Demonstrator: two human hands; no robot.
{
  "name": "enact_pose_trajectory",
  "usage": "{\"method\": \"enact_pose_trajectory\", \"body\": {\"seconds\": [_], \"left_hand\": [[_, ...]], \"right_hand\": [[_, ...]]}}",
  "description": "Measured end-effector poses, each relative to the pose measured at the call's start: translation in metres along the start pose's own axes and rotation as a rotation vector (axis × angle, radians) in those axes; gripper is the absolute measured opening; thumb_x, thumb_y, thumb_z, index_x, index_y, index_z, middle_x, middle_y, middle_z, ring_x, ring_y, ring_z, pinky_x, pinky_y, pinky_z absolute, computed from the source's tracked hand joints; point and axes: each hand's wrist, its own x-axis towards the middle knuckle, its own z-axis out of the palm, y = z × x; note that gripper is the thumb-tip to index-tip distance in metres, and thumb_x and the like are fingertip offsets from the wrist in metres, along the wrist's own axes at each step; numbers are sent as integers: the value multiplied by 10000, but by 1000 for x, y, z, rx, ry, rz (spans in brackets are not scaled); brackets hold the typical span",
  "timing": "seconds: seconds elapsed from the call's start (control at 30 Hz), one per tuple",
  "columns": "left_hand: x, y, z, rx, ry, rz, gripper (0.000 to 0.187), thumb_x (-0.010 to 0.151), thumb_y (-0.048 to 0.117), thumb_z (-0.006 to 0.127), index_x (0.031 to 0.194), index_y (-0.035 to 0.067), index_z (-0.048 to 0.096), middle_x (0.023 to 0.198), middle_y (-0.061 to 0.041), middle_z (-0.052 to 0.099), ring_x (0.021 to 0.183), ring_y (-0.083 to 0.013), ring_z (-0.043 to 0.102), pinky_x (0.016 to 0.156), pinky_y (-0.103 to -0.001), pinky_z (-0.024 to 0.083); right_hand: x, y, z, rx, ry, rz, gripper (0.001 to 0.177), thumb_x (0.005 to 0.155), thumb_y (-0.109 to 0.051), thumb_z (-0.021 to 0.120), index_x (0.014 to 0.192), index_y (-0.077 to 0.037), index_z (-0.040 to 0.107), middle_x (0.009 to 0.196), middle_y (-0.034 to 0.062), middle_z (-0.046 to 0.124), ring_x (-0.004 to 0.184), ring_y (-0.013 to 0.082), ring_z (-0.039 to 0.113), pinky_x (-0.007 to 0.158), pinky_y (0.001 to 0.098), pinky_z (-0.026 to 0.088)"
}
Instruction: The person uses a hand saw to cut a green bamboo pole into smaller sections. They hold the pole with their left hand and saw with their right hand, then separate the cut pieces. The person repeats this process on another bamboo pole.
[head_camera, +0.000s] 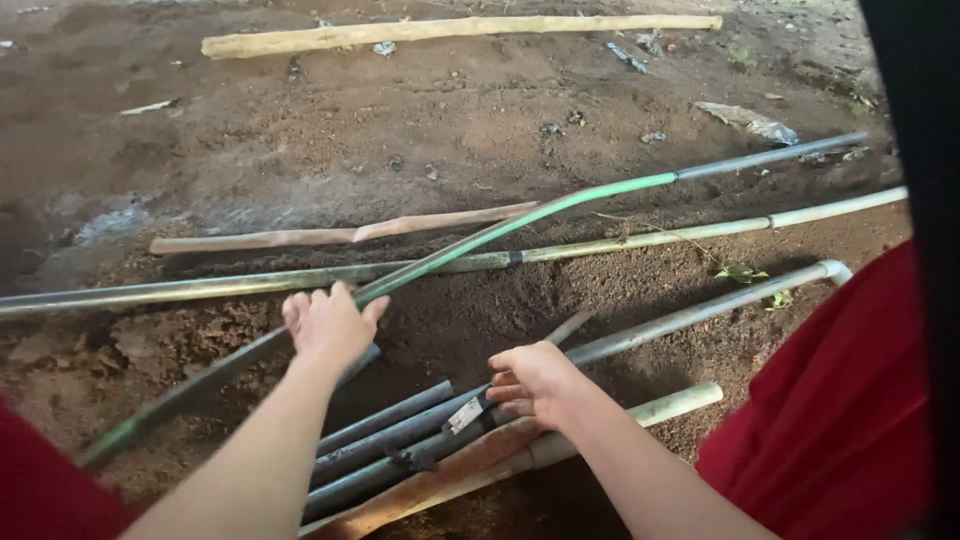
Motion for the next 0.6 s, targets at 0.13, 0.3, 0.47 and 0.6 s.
{"method": "enact_pose_trajectory", "body": {"seconds": [0.13, 0.3, 0.47, 0.6], "left_hand": [[-22, -9, 29, -149, 19, -245, 971, 992, 931, 306, 1381, 116, 662, 1385, -206, 668, 1444, -396, 426, 1154, -634, 283], [-18, -91, 42, -97, 130, -484, 985, 1075, 937, 28, 1346, 349, 769, 1294, -187, 777, 1375, -377, 573, 1117, -542, 293], [-16, -262, 29, 76, 327, -862, 1081, 1317, 774, 170, 996, -8, 844, 1181, -293, 831, 1303, -485, 560, 1087, -631, 140], [-52, -235, -56, -77, 187, -845, 943, 1294, 619, 357, 979, -151, 801, 1057, -310, 799, 1171, -435, 667, 1151, -623, 309]], "right_hand": [[8, 2, -5, -2, 31, -13, 452, 903, -186, 795, 1288, -7, 640, 1096, 191, 696, 966, 390, 814, 790, 503, 671], [4, 0, 11, -18, 74, -10, 478, 943, -127, 719, 1370, 29, 572, 1088, 187, 667, 952, 370, 809, 809, 511, 655], [-15, -5, 26, -25, 33, 66, 250, 980, -102, 631, 1113, 101, 691, 999, 230, 732, 875, 336, 760, 655, 408, 573], [-4, -3, 37, 55, 124, 14, 211, 927, -41, 598, 1028, 133, 663, 888, 251, 691, 639, 301, 645, 551, 417, 523]]}}
